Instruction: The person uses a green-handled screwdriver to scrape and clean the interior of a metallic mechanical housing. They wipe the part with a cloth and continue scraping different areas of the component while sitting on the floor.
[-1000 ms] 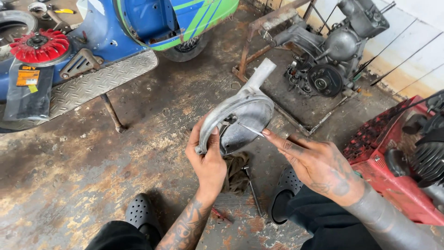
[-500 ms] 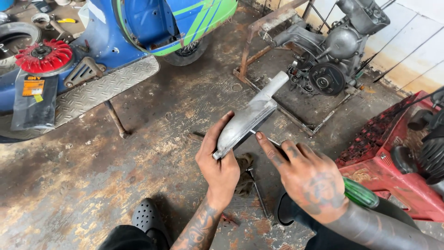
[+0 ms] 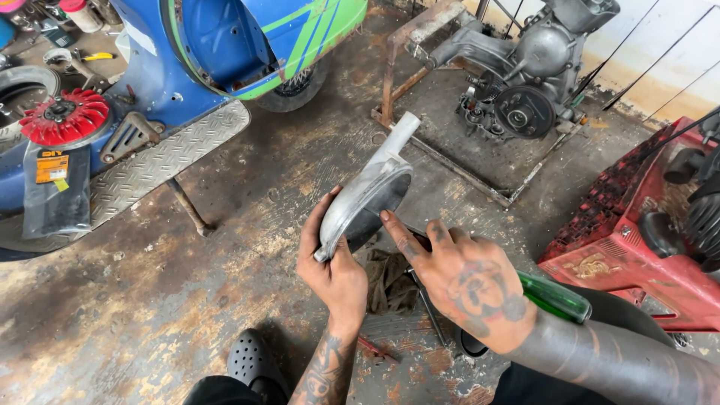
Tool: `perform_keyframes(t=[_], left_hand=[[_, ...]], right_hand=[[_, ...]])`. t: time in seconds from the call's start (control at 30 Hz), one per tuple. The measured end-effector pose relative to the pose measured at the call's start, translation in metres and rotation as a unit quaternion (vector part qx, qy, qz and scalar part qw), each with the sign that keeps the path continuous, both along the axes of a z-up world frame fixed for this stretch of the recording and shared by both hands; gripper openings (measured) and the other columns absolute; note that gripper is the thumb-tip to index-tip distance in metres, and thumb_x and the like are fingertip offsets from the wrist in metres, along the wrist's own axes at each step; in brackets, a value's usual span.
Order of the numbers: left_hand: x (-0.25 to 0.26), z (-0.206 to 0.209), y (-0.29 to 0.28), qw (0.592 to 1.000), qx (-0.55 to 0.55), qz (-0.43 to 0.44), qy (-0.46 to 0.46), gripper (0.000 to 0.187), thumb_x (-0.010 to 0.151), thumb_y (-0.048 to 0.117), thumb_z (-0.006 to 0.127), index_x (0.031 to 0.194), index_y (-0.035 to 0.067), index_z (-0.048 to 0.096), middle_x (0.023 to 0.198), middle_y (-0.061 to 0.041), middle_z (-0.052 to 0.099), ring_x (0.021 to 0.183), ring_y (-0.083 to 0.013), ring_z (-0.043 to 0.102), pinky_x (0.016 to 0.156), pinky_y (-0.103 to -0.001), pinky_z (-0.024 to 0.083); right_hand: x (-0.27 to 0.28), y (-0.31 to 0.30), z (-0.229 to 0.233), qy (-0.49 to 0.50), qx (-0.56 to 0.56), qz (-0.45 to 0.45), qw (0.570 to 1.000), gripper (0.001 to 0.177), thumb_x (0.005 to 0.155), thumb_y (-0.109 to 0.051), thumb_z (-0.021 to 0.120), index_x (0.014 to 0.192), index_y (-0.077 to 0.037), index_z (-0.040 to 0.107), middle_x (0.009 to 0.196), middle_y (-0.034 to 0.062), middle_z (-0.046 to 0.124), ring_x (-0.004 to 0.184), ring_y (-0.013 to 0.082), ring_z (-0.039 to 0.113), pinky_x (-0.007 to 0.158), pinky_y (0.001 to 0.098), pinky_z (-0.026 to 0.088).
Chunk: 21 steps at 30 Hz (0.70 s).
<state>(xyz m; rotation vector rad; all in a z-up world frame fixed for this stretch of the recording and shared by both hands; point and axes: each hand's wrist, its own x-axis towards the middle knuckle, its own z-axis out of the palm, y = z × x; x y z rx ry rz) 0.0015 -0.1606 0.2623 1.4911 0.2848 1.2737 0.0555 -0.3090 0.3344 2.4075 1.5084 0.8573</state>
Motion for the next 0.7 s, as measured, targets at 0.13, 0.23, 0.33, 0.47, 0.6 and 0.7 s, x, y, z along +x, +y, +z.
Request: perform_keyframes(t=[0.13,0.23,0.33,0.47,0.6,0.7], left_hand=[[-0.001,-0.012,-0.001,1.0,-0.014,0.0,-0.008,0.051,0.085,-0.011,0.049,0.135,0.0,0.056,0.135,-0.016,0.065,0.128,-0.0284,0.065,0.114,-0.04,0.052],[0.003,-0.02,-0.003,0.999,0.009,0.009,-0.031,0.049,0.089,-0.01,0.049,0.136,0.002,0.055,0.137,-0.016,0.064,0.129,-0.0295,0.064,0.116,-0.042,0.052],[0.006,-0.018,-0.006,0.998,0.045,0.037,-0.035,0.046,0.091,-0.01,0.049,0.135,0.002,0.055,0.137,-0.017,0.063,0.129,-0.0307,0.064,0.115,-0.043,0.054],[0.012,-0.018,-0.009,0.994,0.075,0.083,-0.008,0.046,0.092,-0.009,0.054,0.135,0.005,0.056,0.137,-0.013,0.064,0.128,-0.0275,0.064,0.115,-0.04,0.055],[0.015,-0.018,-0.012,0.995,0.052,0.08,-0.002,0.051,0.087,-0.012,0.051,0.135,0.004,0.057,0.136,-0.014,0.065,0.127,-0.0276,0.065,0.113,-0.04,0.055],[0.014,-0.014,-0.015,0.998,0.013,0.051,-0.018,0.051,0.089,-0.012,0.046,0.138,0.002,0.054,0.139,-0.017,0.063,0.13,-0.0292,0.063,0.115,-0.041,0.053]], right_hand=[[0.014,-0.003,-0.001,0.129,0.076,0.07,0.986,0.069,0.083,-0.011,0.064,0.151,-0.022,0.054,0.085,0.0016,0.061,0.043,0.0095,0.055,0.042,0.0262,0.045],[0.03,0.001,0.005,0.348,0.098,0.081,0.929,0.056,0.089,-0.006,0.06,0.144,-0.021,0.059,0.073,0.0063,0.069,0.037,0.0177,0.061,0.035,0.0349,0.052],[0.037,0.003,0.006,0.486,0.133,0.1,0.858,0.051,0.088,-0.001,0.058,0.135,-0.018,0.066,0.073,0.0121,0.078,0.036,0.0187,0.058,0.036,0.0362,0.047],[0.036,0.0,-0.001,0.395,0.152,0.126,0.897,0.049,0.083,-0.002,0.055,0.129,-0.013,0.069,0.101,0.0115,0.078,0.069,0.0272,0.074,0.058,0.0412,0.06],[0.023,0.001,-0.011,0.2,0.145,0.095,0.964,0.055,0.084,0.0,0.062,0.135,-0.019,0.069,0.083,0.0022,0.059,0.039,0.0083,0.046,0.031,0.0276,0.043],[0.013,0.002,-0.012,0.075,0.099,0.032,0.992,0.065,0.078,-0.013,0.065,0.143,-0.021,0.063,0.096,0.0089,0.063,0.061,0.0171,0.059,0.043,0.0279,0.047]])
